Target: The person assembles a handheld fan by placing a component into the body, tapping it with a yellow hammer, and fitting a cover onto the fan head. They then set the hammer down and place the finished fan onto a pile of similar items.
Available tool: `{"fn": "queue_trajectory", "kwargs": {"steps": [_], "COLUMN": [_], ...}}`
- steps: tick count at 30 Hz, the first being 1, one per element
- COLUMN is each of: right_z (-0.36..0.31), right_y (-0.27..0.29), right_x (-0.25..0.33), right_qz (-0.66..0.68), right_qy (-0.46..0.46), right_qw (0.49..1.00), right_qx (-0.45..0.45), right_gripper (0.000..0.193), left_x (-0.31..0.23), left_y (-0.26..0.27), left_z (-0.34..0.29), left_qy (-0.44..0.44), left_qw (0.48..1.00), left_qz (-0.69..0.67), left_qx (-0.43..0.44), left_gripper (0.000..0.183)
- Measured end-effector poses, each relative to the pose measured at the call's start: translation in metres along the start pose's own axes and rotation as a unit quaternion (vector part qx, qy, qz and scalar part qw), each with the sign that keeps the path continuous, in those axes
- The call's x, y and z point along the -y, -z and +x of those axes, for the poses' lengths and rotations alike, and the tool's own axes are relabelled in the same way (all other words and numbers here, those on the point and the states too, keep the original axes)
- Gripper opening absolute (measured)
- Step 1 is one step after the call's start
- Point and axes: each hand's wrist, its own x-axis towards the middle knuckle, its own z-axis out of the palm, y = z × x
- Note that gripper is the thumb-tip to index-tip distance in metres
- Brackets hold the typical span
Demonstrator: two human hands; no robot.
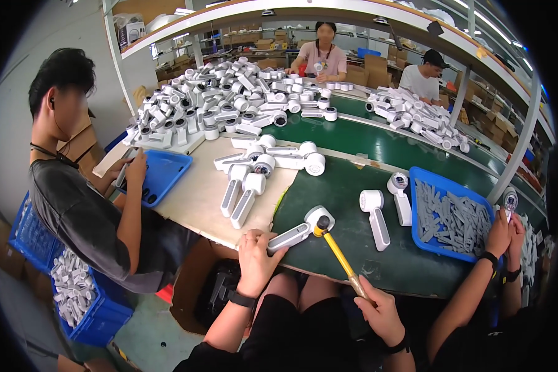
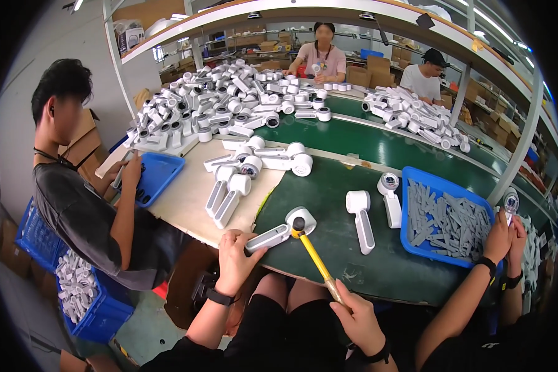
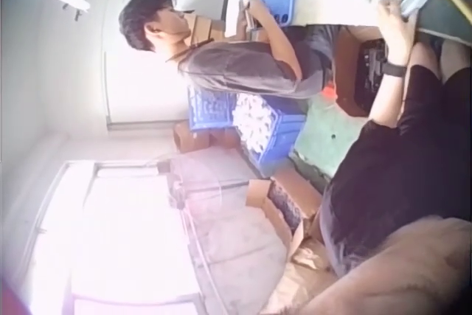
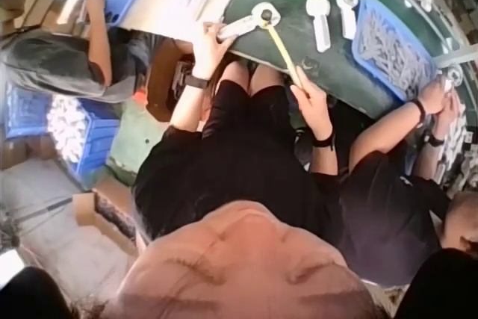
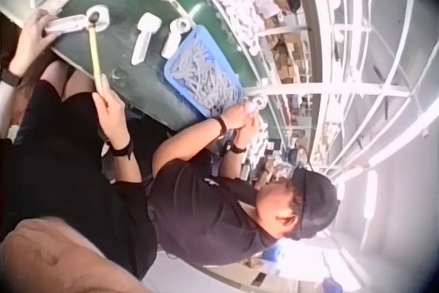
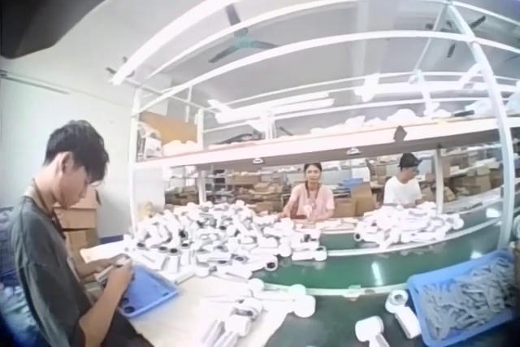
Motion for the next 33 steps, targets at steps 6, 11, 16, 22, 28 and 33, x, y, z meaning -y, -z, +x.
{"fn": "queue_trajectory", "kwargs": {"steps": [6, 11, 16, 22, 28, 33], "right_z": [0.020, 0.022, 0.026, 0.024, 0.021, 0.018], "right_y": [-0.027, -0.022, -0.027, -0.041, -0.042, -0.036], "right_x": [0.010, 0.020, 0.013, 0.019, 0.018, 0.018], "right_qz": [-0.065, -0.112, -0.091, -0.079, -0.076, -0.069], "right_qy": [0.190, 0.121, 0.112, 0.177, 0.161, 0.180], "right_qw": [0.977, 0.986, 0.989, 0.980, 0.983, 0.981], "right_qx": [-0.070, 0.003, 0.017, 0.049, 0.048, 0.009], "right_gripper": [0.053, 0.051, 0.051, 0.050, 0.051, 0.049], "left_x": [0.020, 0.024, 0.023, 0.033, 0.034, 0.024], "left_y": [-0.018, -0.020, -0.022, -0.033, -0.031, -0.020], "left_z": [0.004, -0.001, 0.001, -0.006, -0.006, -0.002], "left_qy": [0.111, 0.104, 0.119, 0.096, 0.089, 0.089], "left_qw": [0.960, 0.965, 0.962, 0.975, 0.972, 0.972], "left_qz": [-0.243, -0.231, -0.232, -0.191, -0.211, -0.209], "left_qx": [0.080, 0.071, 0.078, 0.063, 0.058, 0.060], "left_gripper": [0.025, 0.027, 0.027, 0.029, 0.031, 0.030]}}
